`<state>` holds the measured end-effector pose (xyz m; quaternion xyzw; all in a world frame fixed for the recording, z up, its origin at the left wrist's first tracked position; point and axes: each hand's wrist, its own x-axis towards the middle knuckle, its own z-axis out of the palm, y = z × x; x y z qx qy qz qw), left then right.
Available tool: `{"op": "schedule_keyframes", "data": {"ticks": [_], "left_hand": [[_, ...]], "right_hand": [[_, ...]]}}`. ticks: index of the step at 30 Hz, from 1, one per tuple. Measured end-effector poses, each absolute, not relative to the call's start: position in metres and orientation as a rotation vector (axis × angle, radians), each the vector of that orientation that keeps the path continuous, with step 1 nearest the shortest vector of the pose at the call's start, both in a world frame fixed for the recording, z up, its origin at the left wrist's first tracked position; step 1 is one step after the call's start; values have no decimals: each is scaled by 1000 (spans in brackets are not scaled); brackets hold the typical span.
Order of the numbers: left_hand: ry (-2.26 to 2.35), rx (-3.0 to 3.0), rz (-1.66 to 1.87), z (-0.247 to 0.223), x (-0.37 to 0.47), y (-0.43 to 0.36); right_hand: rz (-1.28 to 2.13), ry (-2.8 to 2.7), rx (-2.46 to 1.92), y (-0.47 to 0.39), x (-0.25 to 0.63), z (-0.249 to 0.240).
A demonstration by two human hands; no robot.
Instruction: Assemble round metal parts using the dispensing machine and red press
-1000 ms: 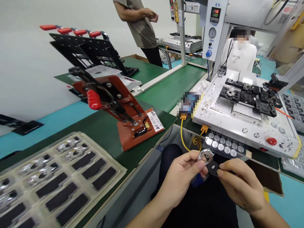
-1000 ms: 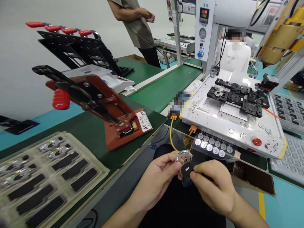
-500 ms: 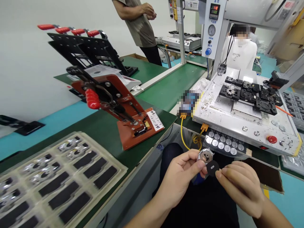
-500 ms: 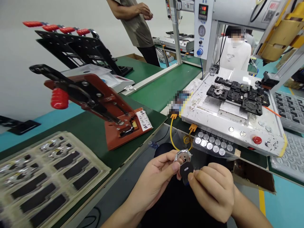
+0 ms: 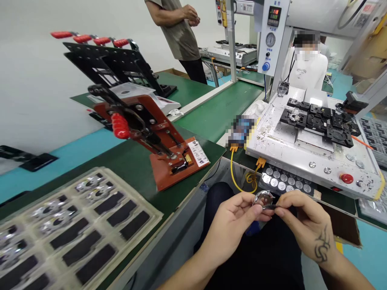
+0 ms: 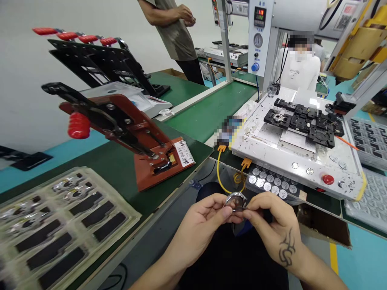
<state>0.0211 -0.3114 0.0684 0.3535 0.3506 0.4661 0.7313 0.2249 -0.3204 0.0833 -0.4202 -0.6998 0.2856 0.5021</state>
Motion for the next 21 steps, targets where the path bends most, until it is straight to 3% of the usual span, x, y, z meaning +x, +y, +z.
{"op": "schedule_keyframes", "data": {"ticks": [21], "left_hand": [[811,715,1007,62,29,-313]], "right_hand": [[492,-1805,-1106,-317,218,76]]}}
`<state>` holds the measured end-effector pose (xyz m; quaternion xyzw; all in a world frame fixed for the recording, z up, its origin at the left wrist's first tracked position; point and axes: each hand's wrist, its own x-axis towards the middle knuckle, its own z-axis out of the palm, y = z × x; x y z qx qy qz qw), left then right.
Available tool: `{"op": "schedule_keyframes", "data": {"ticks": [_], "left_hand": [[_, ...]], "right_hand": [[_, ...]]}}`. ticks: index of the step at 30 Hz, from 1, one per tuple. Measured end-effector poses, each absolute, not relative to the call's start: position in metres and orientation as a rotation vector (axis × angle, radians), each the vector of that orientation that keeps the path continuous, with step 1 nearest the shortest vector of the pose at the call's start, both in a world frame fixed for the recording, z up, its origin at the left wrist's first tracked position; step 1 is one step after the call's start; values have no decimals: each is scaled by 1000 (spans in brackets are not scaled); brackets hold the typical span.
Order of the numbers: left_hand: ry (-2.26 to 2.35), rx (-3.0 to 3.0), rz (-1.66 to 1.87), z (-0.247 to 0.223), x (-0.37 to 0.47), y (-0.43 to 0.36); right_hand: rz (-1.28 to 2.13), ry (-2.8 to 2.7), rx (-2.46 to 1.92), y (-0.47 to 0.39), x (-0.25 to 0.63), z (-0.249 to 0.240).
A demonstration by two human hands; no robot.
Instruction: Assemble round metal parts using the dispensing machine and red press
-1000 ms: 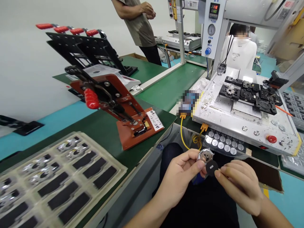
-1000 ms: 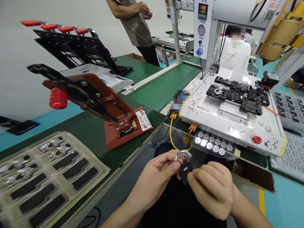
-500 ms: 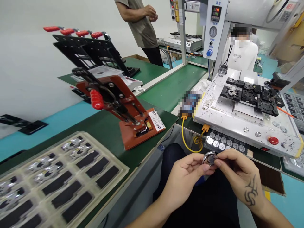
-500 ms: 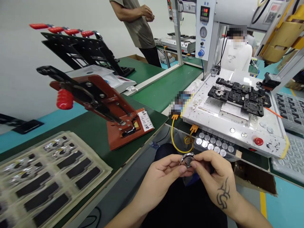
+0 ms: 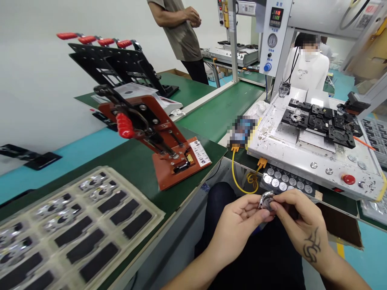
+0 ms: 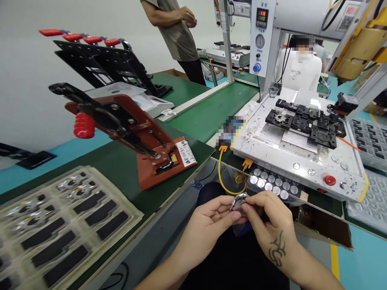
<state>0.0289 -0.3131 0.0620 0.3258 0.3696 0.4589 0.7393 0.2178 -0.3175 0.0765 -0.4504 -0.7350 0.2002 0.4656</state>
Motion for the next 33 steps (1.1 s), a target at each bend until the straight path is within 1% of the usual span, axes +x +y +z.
{"op": "schedule_keyframes", "data": {"ticks": [5,15,33], "left_hand": [[821,728,998,65,29,-314],[867,827,968,63,27,-315],[911,881,982,68,29,-316]], "right_hand": [[428,-1805,-1092,-317,214,77],[509,-1816,-1145,-316,218,85],[450,-1820,-1128,-318,216,74]]}}
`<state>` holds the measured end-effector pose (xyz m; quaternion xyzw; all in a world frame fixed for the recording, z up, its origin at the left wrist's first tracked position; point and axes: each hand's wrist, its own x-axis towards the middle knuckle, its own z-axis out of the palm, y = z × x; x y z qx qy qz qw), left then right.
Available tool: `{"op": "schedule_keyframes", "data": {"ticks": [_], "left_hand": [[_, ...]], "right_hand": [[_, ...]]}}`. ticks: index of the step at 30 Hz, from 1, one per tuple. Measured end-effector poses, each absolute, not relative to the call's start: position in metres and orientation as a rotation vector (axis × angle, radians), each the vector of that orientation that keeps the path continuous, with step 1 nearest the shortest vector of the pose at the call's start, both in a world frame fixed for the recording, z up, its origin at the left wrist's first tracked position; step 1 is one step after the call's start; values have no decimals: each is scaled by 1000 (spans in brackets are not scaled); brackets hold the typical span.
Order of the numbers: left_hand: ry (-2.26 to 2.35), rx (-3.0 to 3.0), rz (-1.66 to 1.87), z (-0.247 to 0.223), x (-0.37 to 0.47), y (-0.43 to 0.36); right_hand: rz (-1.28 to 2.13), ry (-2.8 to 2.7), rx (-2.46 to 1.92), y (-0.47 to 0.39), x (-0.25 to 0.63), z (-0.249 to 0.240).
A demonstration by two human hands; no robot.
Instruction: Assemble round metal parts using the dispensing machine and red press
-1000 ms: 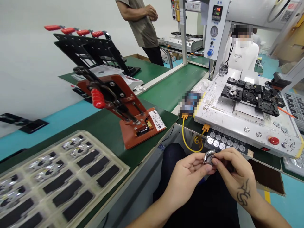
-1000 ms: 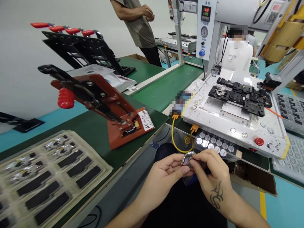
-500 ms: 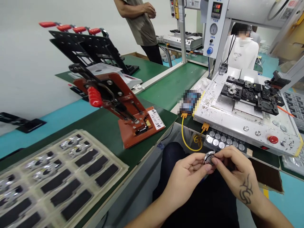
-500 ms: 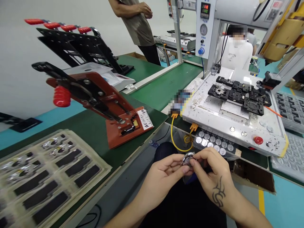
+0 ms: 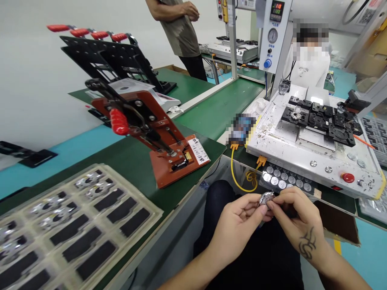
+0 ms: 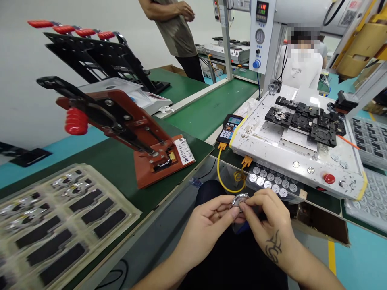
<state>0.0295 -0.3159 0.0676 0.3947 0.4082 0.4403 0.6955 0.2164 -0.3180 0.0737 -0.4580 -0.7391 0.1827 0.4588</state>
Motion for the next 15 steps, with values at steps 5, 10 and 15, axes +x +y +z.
{"op": "schedule_keyframes", "data": {"ticks": [5,10,15], "left_hand": [[893,856,989,72,29,-317],[899,866,985,76,28,-319],[918,877,984,79,28,-318]], "right_hand": [[556,-1689,-1241,-318,219,73],[940,-1613,-1282,-316,219,81],[1055,-1567,-1303,-313,220,81]]}}
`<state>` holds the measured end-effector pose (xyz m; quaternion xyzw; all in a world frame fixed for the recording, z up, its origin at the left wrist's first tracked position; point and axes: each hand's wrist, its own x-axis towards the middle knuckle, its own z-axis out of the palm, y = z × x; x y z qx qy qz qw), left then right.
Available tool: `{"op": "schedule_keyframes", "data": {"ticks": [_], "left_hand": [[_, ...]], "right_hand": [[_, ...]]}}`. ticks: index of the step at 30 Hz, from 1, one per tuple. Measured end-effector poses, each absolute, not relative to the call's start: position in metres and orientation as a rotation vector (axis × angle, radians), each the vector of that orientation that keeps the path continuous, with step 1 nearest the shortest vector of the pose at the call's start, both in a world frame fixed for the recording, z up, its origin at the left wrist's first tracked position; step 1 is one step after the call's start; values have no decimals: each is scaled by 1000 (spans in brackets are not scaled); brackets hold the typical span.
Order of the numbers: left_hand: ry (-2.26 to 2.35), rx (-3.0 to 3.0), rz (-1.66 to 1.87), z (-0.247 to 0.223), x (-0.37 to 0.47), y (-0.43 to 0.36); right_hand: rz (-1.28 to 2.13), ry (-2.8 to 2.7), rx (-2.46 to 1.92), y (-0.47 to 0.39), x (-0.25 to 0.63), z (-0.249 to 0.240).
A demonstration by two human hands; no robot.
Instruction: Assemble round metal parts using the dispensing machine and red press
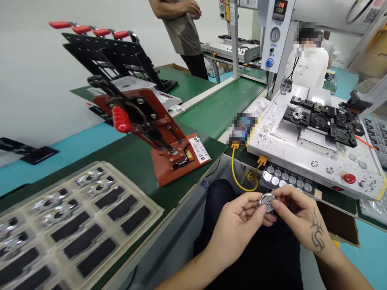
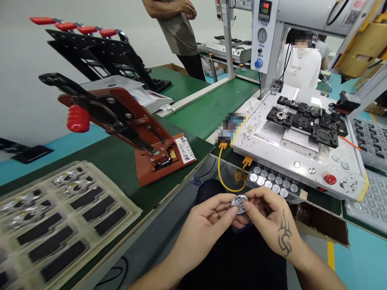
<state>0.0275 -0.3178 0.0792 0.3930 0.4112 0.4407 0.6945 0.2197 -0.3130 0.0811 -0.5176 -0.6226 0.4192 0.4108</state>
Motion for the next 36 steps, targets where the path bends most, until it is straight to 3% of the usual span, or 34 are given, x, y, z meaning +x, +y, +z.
{"op": "schedule_keyframes", "data": {"ticks": [15,36], "left_hand": [[868,916,1046,76,29,-318],[880,839,952,68,20,-311]], "right_hand": [[1294,-1372,-1211,-310,217,74],[1327,-1339,-1247,-310,218,75]]}}
